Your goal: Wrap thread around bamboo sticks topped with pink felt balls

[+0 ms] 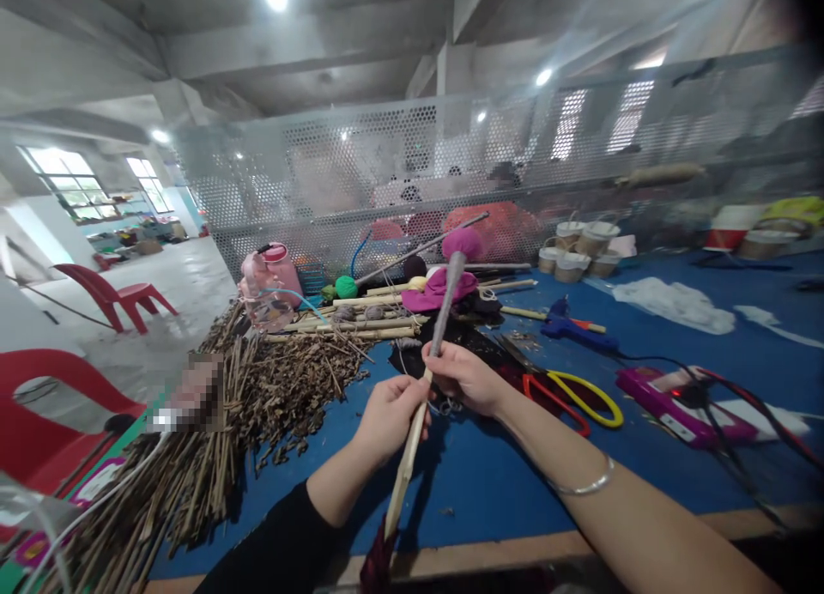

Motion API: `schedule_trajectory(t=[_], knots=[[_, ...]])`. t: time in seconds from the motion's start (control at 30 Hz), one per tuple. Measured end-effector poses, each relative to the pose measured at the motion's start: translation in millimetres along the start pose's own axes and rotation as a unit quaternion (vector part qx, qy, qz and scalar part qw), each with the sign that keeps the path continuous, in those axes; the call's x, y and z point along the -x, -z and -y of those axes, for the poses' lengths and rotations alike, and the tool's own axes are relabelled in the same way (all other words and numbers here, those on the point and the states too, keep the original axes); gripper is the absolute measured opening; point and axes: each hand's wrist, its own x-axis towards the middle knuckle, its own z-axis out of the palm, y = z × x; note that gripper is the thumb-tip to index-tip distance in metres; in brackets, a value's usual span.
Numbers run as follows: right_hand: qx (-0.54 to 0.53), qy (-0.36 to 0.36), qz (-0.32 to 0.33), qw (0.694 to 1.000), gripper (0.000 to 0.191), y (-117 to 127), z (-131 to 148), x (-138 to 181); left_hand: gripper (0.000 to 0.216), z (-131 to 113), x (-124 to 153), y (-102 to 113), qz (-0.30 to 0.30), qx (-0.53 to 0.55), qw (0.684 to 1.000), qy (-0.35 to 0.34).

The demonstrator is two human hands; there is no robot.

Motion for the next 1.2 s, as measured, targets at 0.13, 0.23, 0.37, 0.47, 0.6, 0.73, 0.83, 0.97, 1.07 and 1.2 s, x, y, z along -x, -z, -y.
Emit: schedule_trajectory(t=[0.13, 0.23, 0.37, 0.47, 0.6, 0.73, 0.83, 0.97, 1.07, 1.2], knots=[[0.058, -0.022, -0.051, 0.997, 0.021, 7.5, -4.5, -4.2, 0.048, 5.2, -1.0, 3.0, -0.025, -0.182, 0.978, -0.100], [0.091, -0.024, -0.063, 0.994, 0.018, 12.1, -6.7, -5.9, 0.042, 8.4, -1.6, 3.1, -0.034, -0.224, 0.964, -0.136], [0.107, -0.032, -0.065, 0.992, 0.015, 11.2, -10.4, -7.1, 0.029, 15.0, -7.2, 6.0, -0.111, -0.206, 0.958, -0.167], [0.108, -0.036, -0.066, 0.991, 0.015, 10.8, -15.7, -9.3, 0.028, 14.1, -19.2, 10.3, -0.206, -0.188, 0.937, -0.209], [0.106, -0.034, -0.071, 0.991, 0.013, 13.8, -21.7, -12.4, 0.016, 2.4, -41.5, 13.1, -0.202, -0.188, 0.928, -0.251], [0.100, -0.044, -0.071, 0.991, 0.012, 15.4, -23.1, -13.6, 0.021, 3.4, -50.7, 15.3, -0.184, -0.116, 0.957, -0.191], [0.109, -0.046, -0.065, 0.991, 0.012, 15.3, -23.3, -13.7, 0.024, 12.8, -44.3, 20.5, -0.177, -0.095, 0.965, -0.171], [0.112, -0.054, -0.059, 0.990, 0.012, 15.6, -24.1, -13.3, 0.027, 18.1, -35.4, 25.9, -0.158, -0.065, 0.973, -0.154], [0.116, -0.054, -0.056, 0.990, 0.013, 15.8, -24.7, -12.9, 0.025, 17.6, -34.6, 24.2, -0.138, -0.055, 0.981, -0.126], [0.117, -0.050, -0.053, 0.990, 0.013, 15.5, -24.9, -13.0, 0.024, 18.9, -35.3, 18.4, -0.105, -0.068, 0.986, -0.109]])
